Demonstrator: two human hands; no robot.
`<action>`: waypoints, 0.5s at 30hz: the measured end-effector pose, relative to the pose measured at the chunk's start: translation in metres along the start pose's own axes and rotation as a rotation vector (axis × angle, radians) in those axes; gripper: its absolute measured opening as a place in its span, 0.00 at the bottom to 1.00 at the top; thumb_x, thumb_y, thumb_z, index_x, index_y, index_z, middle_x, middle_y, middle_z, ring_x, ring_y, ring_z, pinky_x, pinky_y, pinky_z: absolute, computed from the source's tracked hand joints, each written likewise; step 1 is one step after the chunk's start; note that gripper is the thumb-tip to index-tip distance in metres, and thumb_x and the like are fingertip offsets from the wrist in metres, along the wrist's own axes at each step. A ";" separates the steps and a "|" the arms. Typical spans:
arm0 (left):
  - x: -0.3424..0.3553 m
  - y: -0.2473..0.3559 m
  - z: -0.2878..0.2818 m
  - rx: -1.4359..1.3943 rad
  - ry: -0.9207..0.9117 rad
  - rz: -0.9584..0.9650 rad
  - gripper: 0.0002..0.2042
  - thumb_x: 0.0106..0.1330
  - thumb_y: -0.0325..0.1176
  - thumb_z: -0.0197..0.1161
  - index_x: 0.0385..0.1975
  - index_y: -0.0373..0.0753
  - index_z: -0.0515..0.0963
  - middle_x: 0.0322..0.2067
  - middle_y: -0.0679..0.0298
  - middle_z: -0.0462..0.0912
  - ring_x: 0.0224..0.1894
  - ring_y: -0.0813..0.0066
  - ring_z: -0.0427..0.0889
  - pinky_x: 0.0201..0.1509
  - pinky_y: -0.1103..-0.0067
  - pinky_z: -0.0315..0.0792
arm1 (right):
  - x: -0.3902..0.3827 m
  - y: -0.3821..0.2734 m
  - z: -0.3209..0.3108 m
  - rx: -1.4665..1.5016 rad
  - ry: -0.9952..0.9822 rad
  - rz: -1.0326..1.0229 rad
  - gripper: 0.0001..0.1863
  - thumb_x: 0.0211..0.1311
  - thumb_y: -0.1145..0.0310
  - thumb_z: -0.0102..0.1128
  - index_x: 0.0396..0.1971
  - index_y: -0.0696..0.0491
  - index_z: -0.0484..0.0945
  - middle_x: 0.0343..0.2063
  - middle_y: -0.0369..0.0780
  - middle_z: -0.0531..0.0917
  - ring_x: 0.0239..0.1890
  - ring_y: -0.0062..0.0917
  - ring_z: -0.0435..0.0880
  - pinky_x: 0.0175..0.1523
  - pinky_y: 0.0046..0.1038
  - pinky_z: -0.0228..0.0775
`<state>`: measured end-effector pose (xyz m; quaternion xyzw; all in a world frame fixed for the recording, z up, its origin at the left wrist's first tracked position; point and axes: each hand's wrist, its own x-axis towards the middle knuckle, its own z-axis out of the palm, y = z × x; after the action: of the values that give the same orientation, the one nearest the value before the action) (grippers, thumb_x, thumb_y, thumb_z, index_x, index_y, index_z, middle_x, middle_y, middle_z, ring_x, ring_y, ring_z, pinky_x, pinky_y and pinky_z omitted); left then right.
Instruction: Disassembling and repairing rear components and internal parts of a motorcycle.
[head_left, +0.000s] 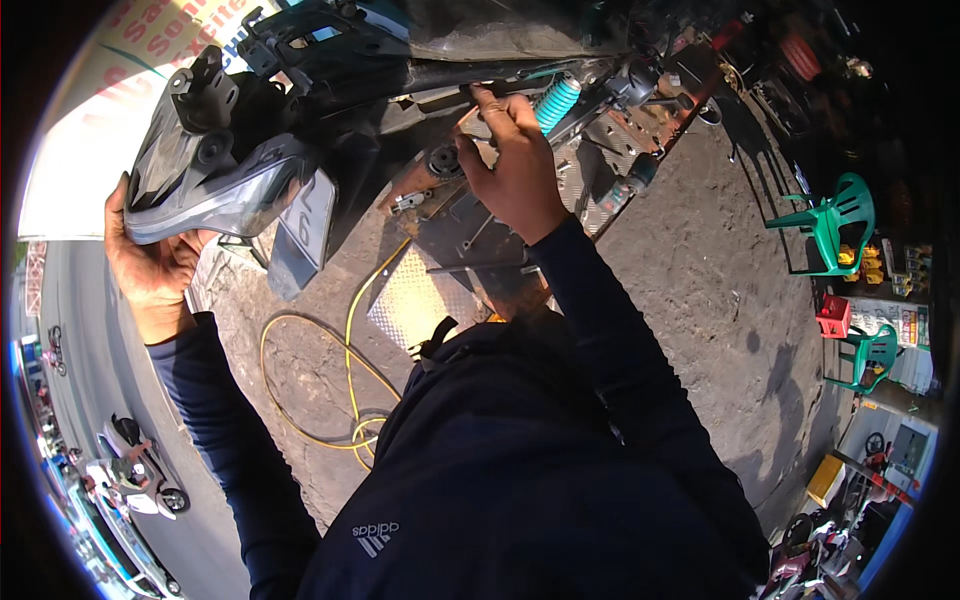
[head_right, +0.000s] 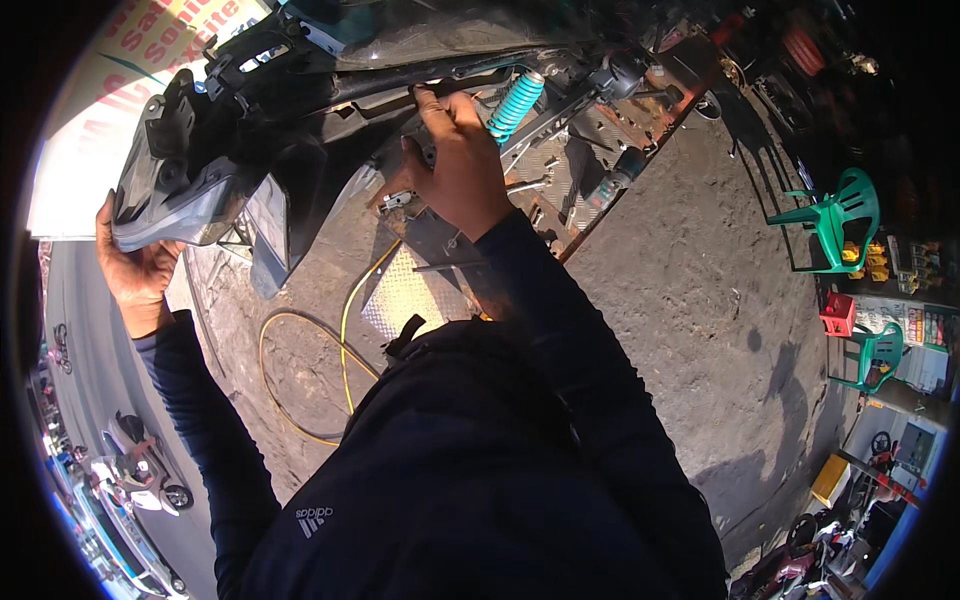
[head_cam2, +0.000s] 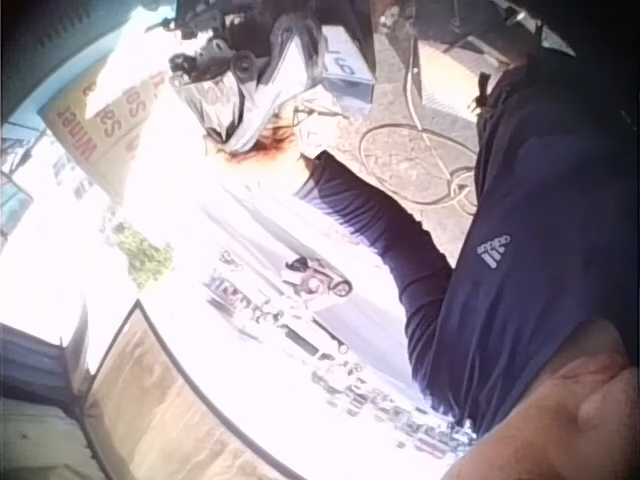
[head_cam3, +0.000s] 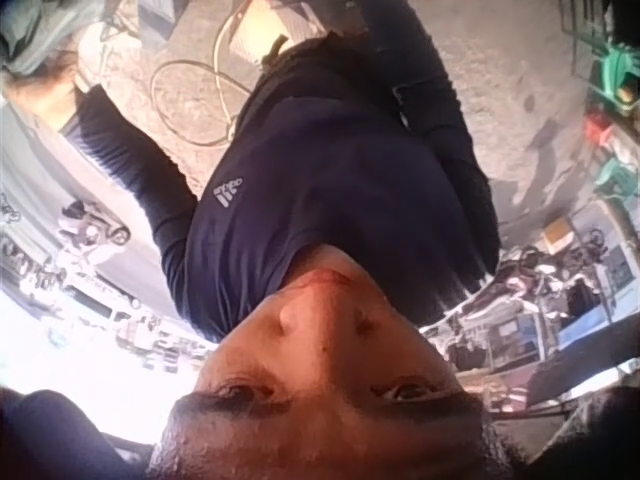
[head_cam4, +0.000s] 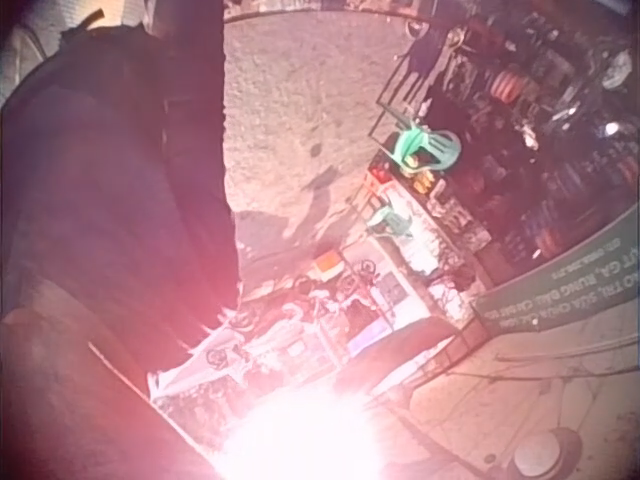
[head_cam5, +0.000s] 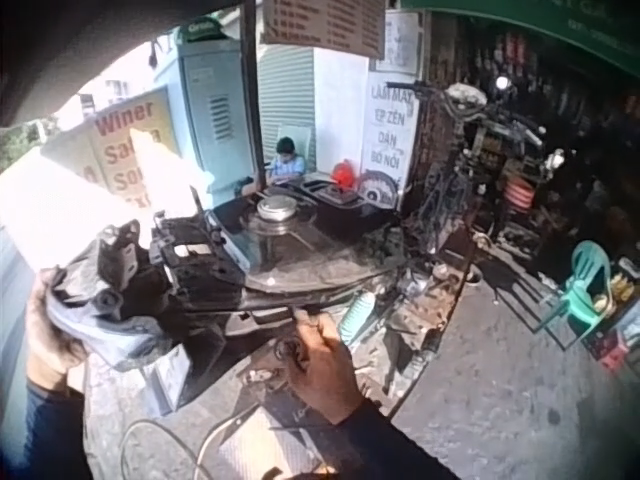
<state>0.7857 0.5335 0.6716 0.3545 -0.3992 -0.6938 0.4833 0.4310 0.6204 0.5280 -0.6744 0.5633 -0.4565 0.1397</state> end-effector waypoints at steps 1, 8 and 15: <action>0.000 -0.001 0.001 -0.048 -0.065 -0.013 0.27 0.67 0.47 0.52 0.58 0.31 0.67 0.51 0.45 0.77 0.48 0.47 0.81 0.47 0.50 0.80 | -0.001 0.005 0.004 -0.199 0.238 -0.009 0.35 0.52 0.68 0.66 0.61 0.60 0.66 0.46 0.49 0.77 0.42 0.41 0.76 0.46 0.37 0.70; 0.002 0.004 -0.015 -0.075 -0.114 -0.030 0.27 0.67 0.47 0.52 0.57 0.30 0.67 0.52 0.45 0.77 0.52 0.47 0.80 0.50 0.47 0.77 | 0.011 0.037 0.015 -0.399 0.362 -0.213 0.31 0.50 0.63 0.65 0.55 0.60 0.72 0.53 0.55 0.70 0.54 0.50 0.69 0.58 0.45 0.63; -0.001 -0.006 -0.003 -0.193 -0.218 -0.057 0.26 0.65 0.43 0.55 0.57 0.31 0.68 0.54 0.46 0.76 0.54 0.48 0.78 0.53 0.48 0.74 | 0.011 0.041 0.021 -0.346 0.546 0.083 0.24 0.50 0.63 0.65 0.48 0.54 0.77 0.45 0.51 0.76 0.51 0.46 0.72 0.55 0.44 0.64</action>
<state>0.7864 0.5349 0.6653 0.2401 -0.3707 -0.7769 0.4487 0.4207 0.5910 0.4930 -0.5171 0.6763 -0.5120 -0.1146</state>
